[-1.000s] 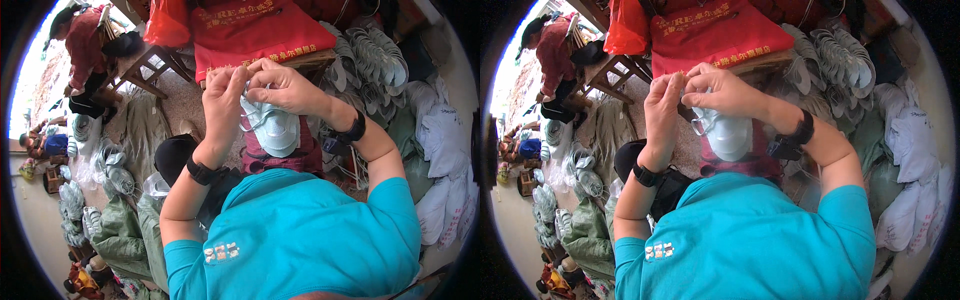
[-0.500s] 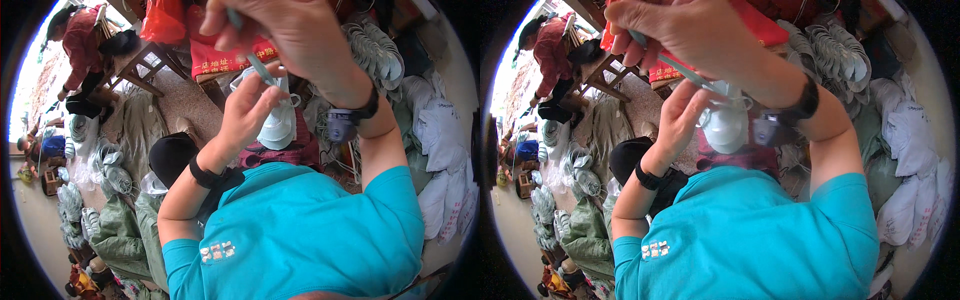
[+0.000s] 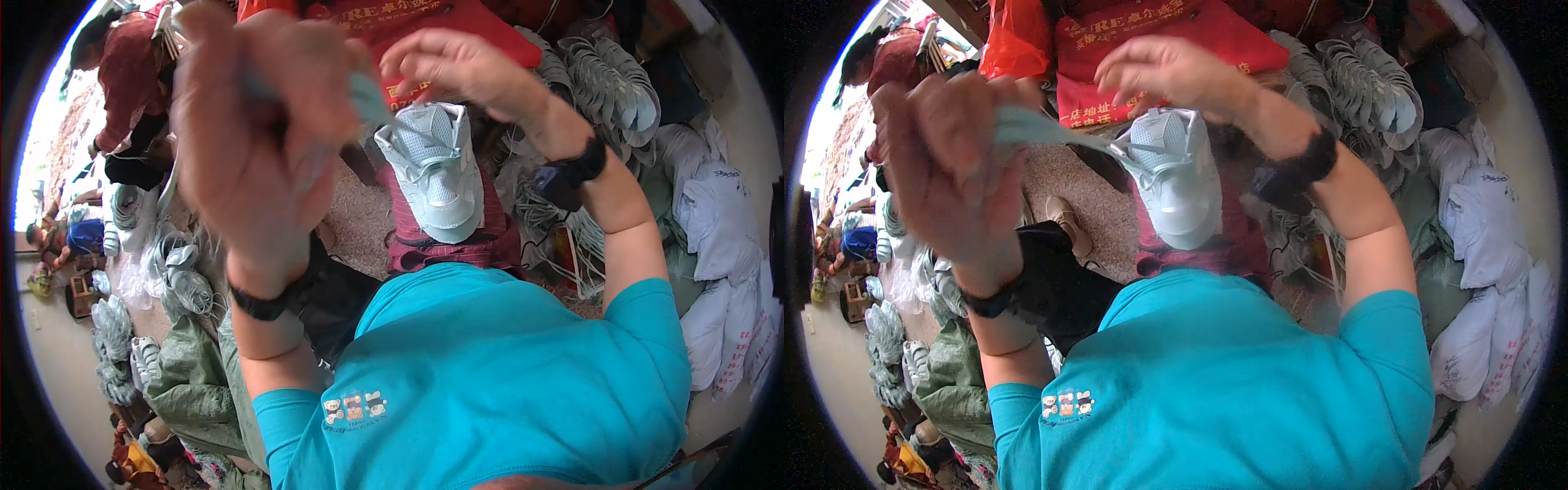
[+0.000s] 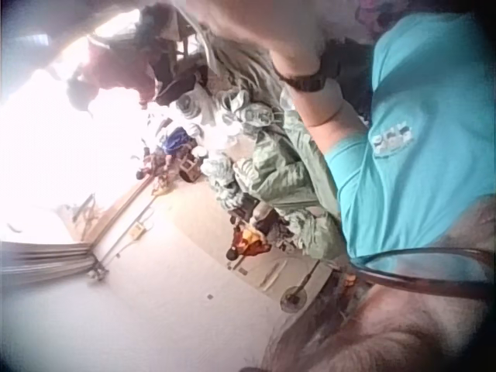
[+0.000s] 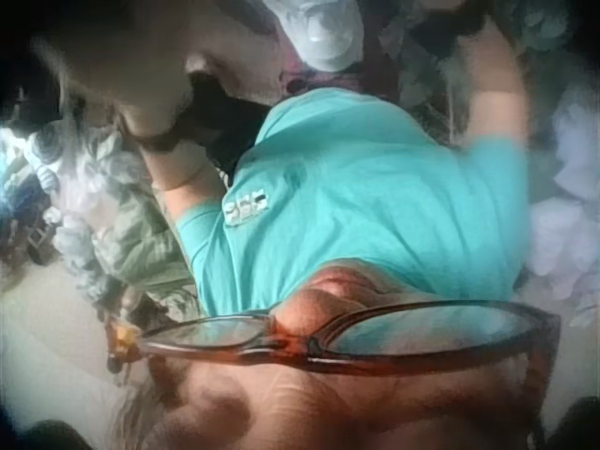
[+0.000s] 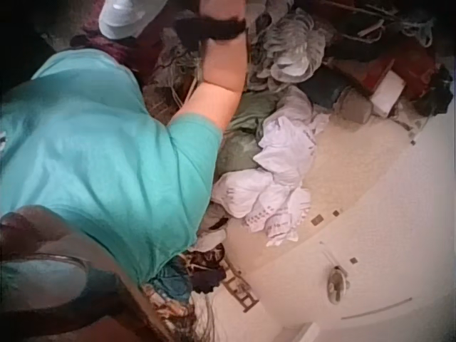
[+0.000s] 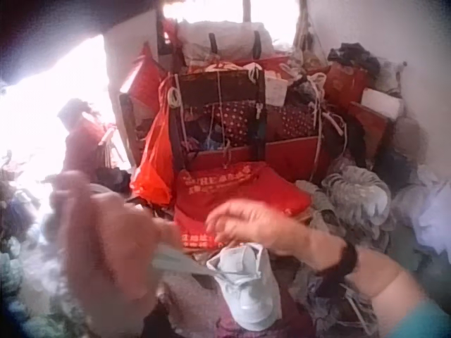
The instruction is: The person sits on the floor in a workshop environment and laces a light-colored sneaker. They pull the laces through the eyelets, tighten them, and adjust the fit by hand. The person handles a single shoe throughout the clip, working on the lacing system.
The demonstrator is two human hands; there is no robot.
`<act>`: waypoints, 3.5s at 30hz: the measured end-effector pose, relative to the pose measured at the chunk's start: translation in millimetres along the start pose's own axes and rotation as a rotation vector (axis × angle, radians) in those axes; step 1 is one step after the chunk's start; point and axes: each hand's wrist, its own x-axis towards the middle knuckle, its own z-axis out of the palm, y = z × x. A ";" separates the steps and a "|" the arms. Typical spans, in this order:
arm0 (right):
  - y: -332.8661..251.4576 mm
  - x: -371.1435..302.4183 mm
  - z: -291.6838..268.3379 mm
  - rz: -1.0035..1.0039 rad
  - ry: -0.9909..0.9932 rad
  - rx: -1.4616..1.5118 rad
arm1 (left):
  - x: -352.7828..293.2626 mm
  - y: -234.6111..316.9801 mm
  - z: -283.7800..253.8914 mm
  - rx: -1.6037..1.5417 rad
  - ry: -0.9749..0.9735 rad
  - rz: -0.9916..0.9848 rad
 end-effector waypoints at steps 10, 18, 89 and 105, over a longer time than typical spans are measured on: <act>60.1 -4.0 -13.9 0.188 0.121 0.535 | -56.3 -17.8 -49.5 0.646 0.559 -0.484; 64.6 -55.2 -108.4 0.340 0.579 0.773 | -163.6 -2.8 -170.1 -0.173 0.960 -0.528; 70.5 -107.4 -82.7 0.349 0.474 -0.111 | -207.5 34.2 -204.5 0.102 1.266 -0.404; 108.4 -91.0 -12.1 0.260 0.231 -0.508 | -153.0 -107.0 -28.1 1.265 0.214 -0.488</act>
